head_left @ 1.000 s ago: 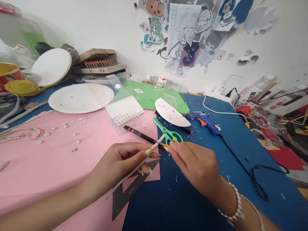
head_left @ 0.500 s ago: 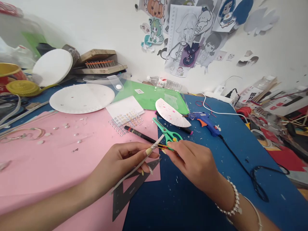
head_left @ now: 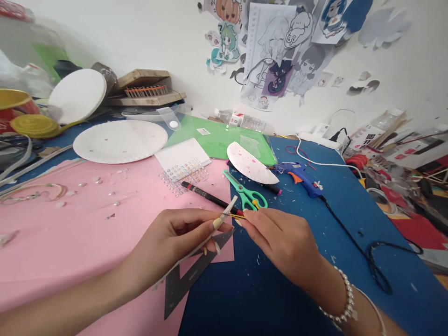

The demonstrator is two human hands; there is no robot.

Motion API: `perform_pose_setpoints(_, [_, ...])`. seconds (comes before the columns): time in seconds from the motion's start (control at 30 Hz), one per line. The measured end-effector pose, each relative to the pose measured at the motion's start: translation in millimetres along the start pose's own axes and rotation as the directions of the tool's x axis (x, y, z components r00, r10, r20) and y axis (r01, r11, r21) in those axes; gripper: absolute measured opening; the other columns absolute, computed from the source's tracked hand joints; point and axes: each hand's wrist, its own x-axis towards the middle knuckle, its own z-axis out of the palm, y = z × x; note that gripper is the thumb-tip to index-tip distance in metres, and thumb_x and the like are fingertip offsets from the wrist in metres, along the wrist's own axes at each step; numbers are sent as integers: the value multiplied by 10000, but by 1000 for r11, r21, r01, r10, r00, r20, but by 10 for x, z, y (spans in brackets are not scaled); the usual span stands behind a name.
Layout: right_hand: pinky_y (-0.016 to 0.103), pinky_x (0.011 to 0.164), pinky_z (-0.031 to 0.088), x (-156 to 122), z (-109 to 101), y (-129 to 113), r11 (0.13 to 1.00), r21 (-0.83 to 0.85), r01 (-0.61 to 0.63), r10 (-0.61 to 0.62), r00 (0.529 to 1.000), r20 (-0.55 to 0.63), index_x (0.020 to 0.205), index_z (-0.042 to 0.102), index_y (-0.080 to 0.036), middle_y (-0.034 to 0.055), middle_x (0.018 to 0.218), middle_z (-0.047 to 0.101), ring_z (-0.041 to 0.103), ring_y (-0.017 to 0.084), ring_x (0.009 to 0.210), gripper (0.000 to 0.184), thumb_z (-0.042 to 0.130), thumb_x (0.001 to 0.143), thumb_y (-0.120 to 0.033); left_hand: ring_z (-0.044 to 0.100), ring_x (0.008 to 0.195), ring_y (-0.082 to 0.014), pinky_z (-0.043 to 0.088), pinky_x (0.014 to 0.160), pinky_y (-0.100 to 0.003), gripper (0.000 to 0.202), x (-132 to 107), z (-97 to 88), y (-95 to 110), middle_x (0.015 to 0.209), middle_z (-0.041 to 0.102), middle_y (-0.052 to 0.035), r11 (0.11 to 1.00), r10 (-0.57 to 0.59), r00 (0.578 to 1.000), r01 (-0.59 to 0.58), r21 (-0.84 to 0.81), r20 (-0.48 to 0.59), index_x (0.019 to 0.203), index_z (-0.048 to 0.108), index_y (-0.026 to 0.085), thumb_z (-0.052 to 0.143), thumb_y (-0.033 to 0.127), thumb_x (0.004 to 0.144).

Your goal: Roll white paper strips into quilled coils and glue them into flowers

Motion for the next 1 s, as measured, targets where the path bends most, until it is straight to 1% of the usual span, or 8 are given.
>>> perform_pose_setpoints(0.13, [233, 575, 430, -14, 3, -18, 1000, -20, 4, -4, 1000, -25, 773, 587, -115, 43, 661, 644, 588, 132, 588, 101, 502, 824, -136, 588, 578, -69, 479, 571, -127, 137, -5, 10, 7, 848, 694, 2, 1000, 4, 1000, -4, 8, -4, 824, 704, 264, 613, 310, 732])
perform_pose_setpoints(0.3, [215, 564, 421, 1, -14, -11, 998, -20, -67, 65, 995, -71, 752, 579, -124, 29, 633, 634, 589, 115, 581, 123, 495, 834, -160, 583, 564, -67, 476, 555, -119, 135, -9, 23, 16, 788, 689, 7, 999, 15, 1000, -15, 46, 3, 809, 705, 256, 607, 319, 739])
perform_pose_setpoints(0.37, [204, 555, 416, 15, -24, -2, 997, -21, -74, 72, 994, -85, 744, 577, -127, 23, 618, 627, 589, 107, 578, 131, 495, 836, -173, 583, 566, -68, 482, 566, -131, 144, -9, 26, 26, 804, 689, 8, 999, 5, 1000, -5, 44, 2, 829, 699, 263, 597, 325, 747])
perform_pose_setpoints(0.53, [208, 526, 401, 27, -33, 6, 998, -49, -47, 45, 998, -42, 744, 577, -132, 10, 573, 595, 555, 100, 532, 154, 485, 842, -207, 576, 558, -63, 473, 565, -132, 152, -8, 34, 60, 876, 692, -1, 996, 10, 997, -4, 85, -71, 836, 691, 254, 577, 325, 765])
perform_pose_setpoints(0.63, [215, 533, 403, 22, -31, 6, 996, -82, -34, 30, 999, -39, 761, 578, -128, 14, 581, 594, 563, 108, 549, 148, 484, 842, -208, 576, 541, -64, 464, 541, -135, 162, -10, 39, 65, 896, 693, -14, 996, 20, 996, -12, 93, -87, 846, 691, 246, 577, 325, 762])
perform_pose_setpoints(0.77, [229, 547, 409, 18, -26, 3, 995, -97, -18, 16, 1000, -19, 788, 579, -126, 23, 604, 604, 573, 125, 575, 114, 500, 832, -196, 569, 550, -71, 466, 551, -150, 162, -21, 44, 55, 903, 693, -27, 996, 8, 992, 4, 89, -128, 825, 699, 234, 584, 324, 754])
perform_pose_setpoints(0.9, [230, 570, 417, 10, -27, -7, 995, -101, -13, 12, 1000, -5, 846, 589, -128, 31, 642, 619, 582, 130, 612, 115, 497, 835, -194, 550, 563, -66, 461, 545, -134, 152, -37, 33, 50, 882, 694, -10, 995, 18, 996, -9, 98, -89, 818, 702, 262, 588, 338, 751])
perform_pose_setpoints(1.0, [226, 570, 415, 7, -35, -16, 996, -91, -22, 22, 1000, 5, 831, 599, -131, 27, 634, 615, 578, 123, 602, 136, 481, 844, -197, 554, 573, -60, 461, 547, -116, 140, -42, 21, 53, 879, 692, 9, 993, 54, 997, -48, 104, -62, 828, 700, 285, 582, 316, 758])
